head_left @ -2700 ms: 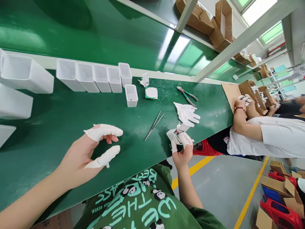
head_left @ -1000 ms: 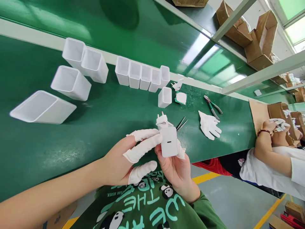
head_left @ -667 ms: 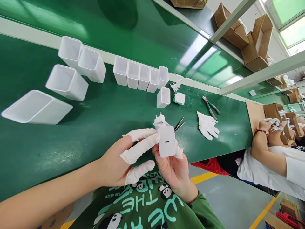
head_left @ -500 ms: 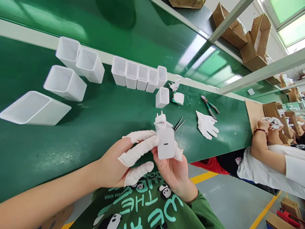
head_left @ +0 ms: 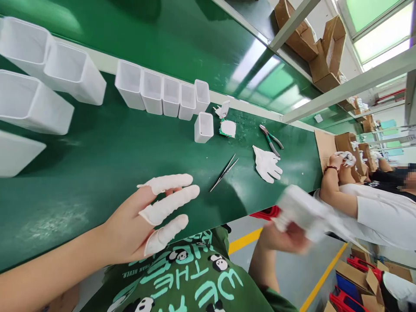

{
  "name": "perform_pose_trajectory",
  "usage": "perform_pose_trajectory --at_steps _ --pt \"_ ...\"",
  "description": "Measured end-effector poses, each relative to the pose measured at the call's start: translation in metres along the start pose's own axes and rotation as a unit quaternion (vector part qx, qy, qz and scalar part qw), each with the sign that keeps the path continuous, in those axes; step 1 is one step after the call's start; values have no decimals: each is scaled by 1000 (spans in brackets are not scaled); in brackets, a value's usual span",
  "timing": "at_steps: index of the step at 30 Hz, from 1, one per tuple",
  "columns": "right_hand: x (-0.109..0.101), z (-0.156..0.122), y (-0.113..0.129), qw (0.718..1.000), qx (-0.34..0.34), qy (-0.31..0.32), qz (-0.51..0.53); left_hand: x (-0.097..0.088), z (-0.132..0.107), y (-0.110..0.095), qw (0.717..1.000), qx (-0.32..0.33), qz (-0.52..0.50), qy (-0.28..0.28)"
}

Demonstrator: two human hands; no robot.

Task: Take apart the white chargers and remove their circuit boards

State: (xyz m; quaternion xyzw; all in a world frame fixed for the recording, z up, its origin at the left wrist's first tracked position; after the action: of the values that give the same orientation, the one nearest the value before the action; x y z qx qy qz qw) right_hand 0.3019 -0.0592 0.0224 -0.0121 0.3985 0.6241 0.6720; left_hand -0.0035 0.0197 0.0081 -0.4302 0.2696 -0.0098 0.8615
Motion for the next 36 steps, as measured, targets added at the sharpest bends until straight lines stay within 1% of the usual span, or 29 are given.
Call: perform_pose_trajectory --at_steps 2,3,5,8,9,10,11,12,13,14,15,16,17,18,19,20,21,22,24,26,30,33,36 --pt "10 -7 -14 995 -56 76 -36 4 -1 3 1000 -20 4 11" --pt "15 -11 -18 992 -69 104 -34 6 -1 6 999 -29 6 16" --pt "22 -15 -21 988 -75 130 -33 8 -1 10 999 -38 4 21" --pt "24 -12 -14 986 -69 149 -21 9 -2 13 1000 -21 -1 8" --pt "23 -10 -9 985 -57 161 -8 9 -3 13 1000 -15 -1 6" --pt "21 -8 -4 984 -26 173 23 10 -3 13 1000 -8 2 5" --pt "19 -7 2 979 29 186 74 10 -4 13 1000 1 6 4" --pt "19 -9 8 962 103 204 147 10 -4 11 1000 14 6 4" --pt "20 -13 17 927 190 227 232 11 -5 9 1000 30 0 3" --pt "24 -19 27 869 279 256 318 11 -6 6 999 47 -11 1" --pt "29 -27 41 799 355 291 389 10 -6 4 998 60 -26 1" --pt "34 -34 57 727 409 332 439 10 -7 3 997 71 -43 2" --pt "38 -41 73 658 448 375 474 10 -8 1 995 81 -56 6" --pt "42 -47 87 597 477 409 499 10 -9 1 994 89 -63 12" --pt "45 -51 99 546 499 432 516 9 -10 1 993 93 -66 17" --pt "47 -54 107 506 515 448 528 9 -11 1 993 93 -66 24" --pt "50 -57 113 477 525 457 537 9 -11 2 993 88 -67 31" --pt "52 -59 117 456 532 463 542 9 -12 3 994 78 -69 36" --pt "55 -62 121 434 538 473 547 9 -13 5 994 59 -77 41" --pt "56 -64 122 427 533 485 547 8 -13 4 994 60 -84 38" --pt "55 -66 122 433 516 504 541 7 -13 3 991 77 -103 27" --pt "56 -66 122 432 519 501 541 7 -12 5 990 66 -119 34" --pt "57 -65 121 433 524 496 540 5 -10 3 991 74 -112 22"
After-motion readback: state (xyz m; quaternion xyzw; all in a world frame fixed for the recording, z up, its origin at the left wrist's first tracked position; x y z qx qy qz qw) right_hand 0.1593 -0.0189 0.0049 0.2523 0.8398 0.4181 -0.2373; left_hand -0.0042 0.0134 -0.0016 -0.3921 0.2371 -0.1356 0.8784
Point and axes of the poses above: each hand's wrist, its own z-axis towards the middle knuckle, its own x-axis out of the palm, y = z × x, the point moved 5 cm from there along z, towards the middle knuckle, and after that the axes turned 6 degrees about -z, right-handed, at the moved point
